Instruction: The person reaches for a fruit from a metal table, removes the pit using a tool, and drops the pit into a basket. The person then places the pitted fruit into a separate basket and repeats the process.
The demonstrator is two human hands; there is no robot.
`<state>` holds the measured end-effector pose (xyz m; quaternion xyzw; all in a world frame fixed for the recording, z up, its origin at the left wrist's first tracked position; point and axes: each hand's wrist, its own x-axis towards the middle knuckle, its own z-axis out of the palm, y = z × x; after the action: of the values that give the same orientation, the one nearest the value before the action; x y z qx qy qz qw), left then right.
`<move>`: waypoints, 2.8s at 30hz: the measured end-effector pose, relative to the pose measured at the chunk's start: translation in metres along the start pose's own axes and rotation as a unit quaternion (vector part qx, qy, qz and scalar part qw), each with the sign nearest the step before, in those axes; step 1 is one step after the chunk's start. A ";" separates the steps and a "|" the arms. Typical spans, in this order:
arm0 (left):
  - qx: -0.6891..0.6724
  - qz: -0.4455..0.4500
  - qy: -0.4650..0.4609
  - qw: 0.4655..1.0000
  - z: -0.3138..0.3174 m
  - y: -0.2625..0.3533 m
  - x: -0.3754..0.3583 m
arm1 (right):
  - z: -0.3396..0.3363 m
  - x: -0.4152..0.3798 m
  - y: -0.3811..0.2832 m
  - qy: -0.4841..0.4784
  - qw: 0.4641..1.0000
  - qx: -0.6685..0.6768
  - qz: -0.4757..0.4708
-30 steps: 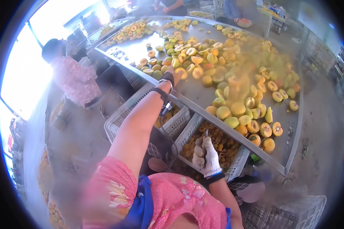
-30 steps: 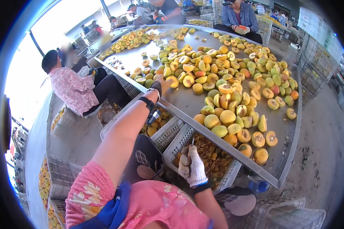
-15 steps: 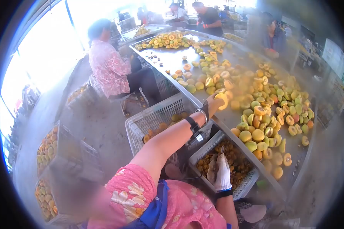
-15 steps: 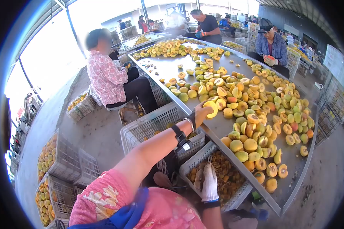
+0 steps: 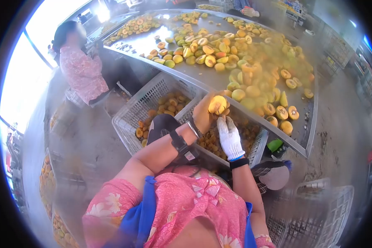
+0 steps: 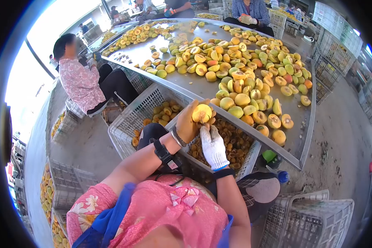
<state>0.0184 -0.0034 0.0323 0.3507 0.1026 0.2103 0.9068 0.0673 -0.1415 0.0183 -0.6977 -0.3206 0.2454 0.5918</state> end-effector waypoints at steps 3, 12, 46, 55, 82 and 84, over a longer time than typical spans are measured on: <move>0.005 0.017 0.006 1.000 0.008 -0.010 -0.003 | 0.002 0.000 0.003 0.010 1.000 0.025 -0.014; 0.168 0.140 0.097 0.971 0.005 -0.037 0.002 | 0.003 0.001 0.009 -0.016 1.000 0.009 -0.008; -0.020 -0.040 0.054 0.998 0.004 0.002 0.013 | -0.006 -0.015 0.024 -0.362 0.602 0.677 0.220; 0.555 0.299 0.191 0.752 -0.073 0.096 0.036 | -0.019 -0.007 0.032 -0.278 0.540 0.784 0.131; 0.041 -0.006 -0.015 0.999 -0.008 0.018 0.054 | -0.003 0.001 0.010 0.031 0.946 0.315 0.072; -0.032 -0.010 -0.016 0.999 -0.006 0.012 0.040 | -0.008 -0.006 0.001 0.027 0.971 0.230 0.064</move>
<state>0.0484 0.0265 0.0343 0.3238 0.0847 0.1989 0.9211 0.0690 -0.1519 0.0183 -0.5683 -0.1942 0.3309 0.7279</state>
